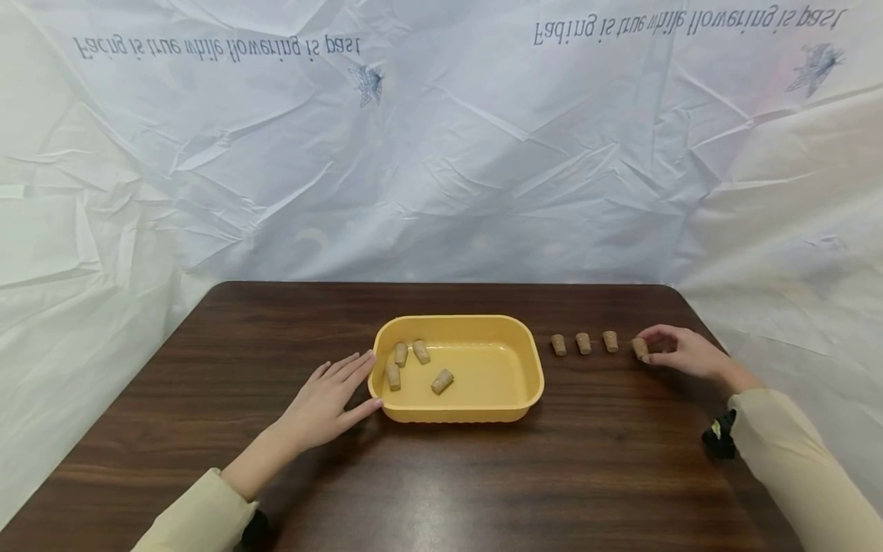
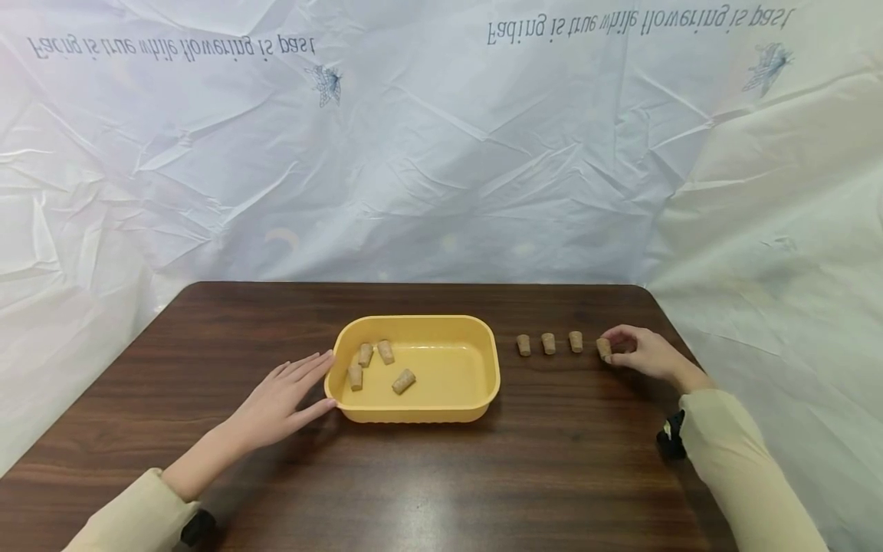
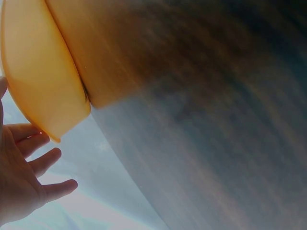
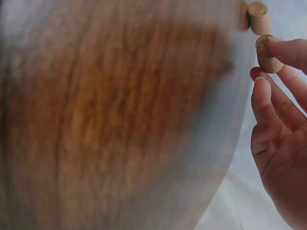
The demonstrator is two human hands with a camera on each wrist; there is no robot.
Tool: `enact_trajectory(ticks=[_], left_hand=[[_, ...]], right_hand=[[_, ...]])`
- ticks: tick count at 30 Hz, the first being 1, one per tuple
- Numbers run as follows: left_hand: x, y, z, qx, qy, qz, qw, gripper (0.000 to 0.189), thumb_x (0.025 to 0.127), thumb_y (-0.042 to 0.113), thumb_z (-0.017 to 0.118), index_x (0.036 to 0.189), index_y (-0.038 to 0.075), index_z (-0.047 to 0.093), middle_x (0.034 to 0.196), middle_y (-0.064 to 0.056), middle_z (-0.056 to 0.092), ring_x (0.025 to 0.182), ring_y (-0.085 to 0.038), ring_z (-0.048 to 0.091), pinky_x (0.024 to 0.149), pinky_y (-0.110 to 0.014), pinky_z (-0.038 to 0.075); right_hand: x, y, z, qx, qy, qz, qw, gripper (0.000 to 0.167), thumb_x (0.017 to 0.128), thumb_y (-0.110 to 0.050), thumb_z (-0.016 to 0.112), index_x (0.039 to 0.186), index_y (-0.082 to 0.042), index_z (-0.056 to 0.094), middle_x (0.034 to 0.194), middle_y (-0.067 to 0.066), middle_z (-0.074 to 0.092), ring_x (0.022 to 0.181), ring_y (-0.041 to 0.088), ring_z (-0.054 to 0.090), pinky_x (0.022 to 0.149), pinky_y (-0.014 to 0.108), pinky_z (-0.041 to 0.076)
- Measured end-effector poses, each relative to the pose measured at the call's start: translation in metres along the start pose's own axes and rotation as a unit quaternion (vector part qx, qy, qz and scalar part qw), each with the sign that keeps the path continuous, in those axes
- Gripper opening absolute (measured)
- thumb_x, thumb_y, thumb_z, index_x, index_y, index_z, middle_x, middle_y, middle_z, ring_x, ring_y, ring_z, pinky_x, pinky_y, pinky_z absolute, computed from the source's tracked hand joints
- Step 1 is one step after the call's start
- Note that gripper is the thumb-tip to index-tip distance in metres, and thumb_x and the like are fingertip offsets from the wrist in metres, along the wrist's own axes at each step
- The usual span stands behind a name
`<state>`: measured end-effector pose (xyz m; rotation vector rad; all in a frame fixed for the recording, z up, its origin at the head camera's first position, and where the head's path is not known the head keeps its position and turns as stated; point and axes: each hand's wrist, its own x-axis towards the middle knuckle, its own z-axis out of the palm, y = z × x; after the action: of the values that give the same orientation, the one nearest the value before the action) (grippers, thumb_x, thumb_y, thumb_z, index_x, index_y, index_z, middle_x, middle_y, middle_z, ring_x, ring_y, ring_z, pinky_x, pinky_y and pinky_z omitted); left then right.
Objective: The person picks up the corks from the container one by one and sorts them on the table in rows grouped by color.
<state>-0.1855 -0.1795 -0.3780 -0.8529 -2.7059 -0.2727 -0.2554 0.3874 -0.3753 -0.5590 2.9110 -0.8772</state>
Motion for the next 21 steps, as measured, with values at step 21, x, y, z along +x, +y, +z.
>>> enact_trajectory(ticks=[21], left_hand=[[0.000,0.000,0.000,0.004,-0.009,-0.006,0.9999,0.067,0.086,0.053,0.045,0.135,0.008,0.038,0.135,-0.006,0.037,0.122,-0.024,0.034,0.093,-0.053,0.026]], right_hand=[[0.018,0.020,0.004,-0.042,0.031,0.021,0.9984,0.040,0.080,-0.016,0.063,0.112,0.005,0.052,0.104,0.023,0.053,0.086,0.034,0.052,0.063,0.042,0.042]])
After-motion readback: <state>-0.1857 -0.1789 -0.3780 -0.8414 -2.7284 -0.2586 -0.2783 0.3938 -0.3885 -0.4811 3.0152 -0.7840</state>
